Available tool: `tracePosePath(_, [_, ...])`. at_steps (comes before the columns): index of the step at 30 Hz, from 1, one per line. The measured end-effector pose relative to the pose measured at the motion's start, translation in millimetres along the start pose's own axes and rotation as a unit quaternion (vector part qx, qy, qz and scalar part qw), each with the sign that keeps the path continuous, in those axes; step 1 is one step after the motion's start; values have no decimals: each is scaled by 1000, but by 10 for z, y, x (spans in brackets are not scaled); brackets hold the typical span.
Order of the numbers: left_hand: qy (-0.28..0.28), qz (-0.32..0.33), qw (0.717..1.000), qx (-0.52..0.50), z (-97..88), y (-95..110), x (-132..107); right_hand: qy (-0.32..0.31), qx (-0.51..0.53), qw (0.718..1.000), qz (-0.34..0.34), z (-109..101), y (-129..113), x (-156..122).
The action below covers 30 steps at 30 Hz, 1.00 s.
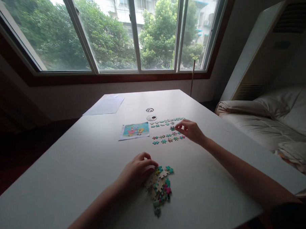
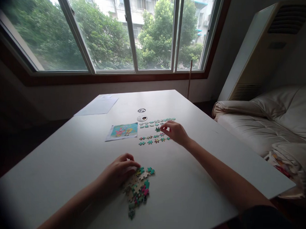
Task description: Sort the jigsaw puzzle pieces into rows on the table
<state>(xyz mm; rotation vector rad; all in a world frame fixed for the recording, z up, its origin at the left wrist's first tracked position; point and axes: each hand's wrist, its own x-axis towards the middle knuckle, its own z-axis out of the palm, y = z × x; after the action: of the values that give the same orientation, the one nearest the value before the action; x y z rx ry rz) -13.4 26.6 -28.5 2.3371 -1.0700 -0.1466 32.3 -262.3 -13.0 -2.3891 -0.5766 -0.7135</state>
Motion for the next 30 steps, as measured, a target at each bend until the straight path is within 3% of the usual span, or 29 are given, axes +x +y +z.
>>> tracePosePath(4, [0, -11, 1000, -12, -6, -3, 14, 14, -28, 995, 90, -5, 478, 244])
tracePosePath(7, [0, -13, 1000, -21, -18, -3, 16, -26, -30, 981, 188, 22, 774, 353])
tracePosePath(11, [-3, -8, 1000, -30, -28, -2, 10, -89, -21, 969, 230, 91, 993, 375])
tracePosePath(17, [-2, -10, 999, -33, -26, 3, 11, -146, -17, 954, 260, 167, 1069, 356])
tracePosePath(30, [2, -21, 999, -40, -30, 33, 17, -146, -53, 963, 222, 261, 974, 433])
